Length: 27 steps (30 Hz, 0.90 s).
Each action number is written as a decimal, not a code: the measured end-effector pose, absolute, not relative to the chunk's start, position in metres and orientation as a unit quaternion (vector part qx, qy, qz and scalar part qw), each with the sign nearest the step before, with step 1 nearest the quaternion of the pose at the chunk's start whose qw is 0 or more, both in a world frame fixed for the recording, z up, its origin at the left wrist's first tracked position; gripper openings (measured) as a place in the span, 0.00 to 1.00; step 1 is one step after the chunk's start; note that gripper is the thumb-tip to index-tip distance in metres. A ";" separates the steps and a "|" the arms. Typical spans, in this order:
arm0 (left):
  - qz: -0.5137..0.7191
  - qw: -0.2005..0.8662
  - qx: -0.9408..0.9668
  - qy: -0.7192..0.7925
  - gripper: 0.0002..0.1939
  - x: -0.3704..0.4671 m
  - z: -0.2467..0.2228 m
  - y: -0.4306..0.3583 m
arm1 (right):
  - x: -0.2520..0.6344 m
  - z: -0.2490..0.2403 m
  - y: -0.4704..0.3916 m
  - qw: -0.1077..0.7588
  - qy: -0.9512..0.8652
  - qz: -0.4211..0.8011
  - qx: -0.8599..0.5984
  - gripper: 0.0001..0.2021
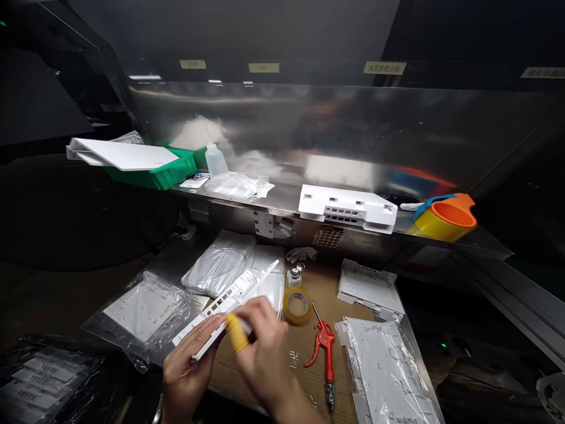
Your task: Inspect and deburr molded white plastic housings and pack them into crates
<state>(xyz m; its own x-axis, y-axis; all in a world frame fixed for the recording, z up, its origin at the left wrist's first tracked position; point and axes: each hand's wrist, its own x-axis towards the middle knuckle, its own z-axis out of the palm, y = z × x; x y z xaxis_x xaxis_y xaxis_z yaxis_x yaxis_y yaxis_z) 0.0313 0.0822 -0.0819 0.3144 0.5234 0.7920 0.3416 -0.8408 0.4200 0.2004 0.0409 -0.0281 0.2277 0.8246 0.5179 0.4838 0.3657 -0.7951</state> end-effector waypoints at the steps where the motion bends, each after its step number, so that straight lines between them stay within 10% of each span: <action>1: 0.525 0.090 0.804 0.265 0.26 0.032 -0.082 0.083 | 0.193 -0.024 0.034 0.563 -0.617 0.164 -0.524 0.07; 22: 0.531 0.122 0.792 0.274 0.27 0.021 -0.078 0.070 | 0.206 -0.024 0.038 0.576 -0.604 0.108 -0.540 0.07; 27: 0.526 0.299 0.724 0.331 0.17 0.013 -0.066 0.071 | 0.310 -0.036 0.063 0.597 -0.422 -0.016 -0.682 0.09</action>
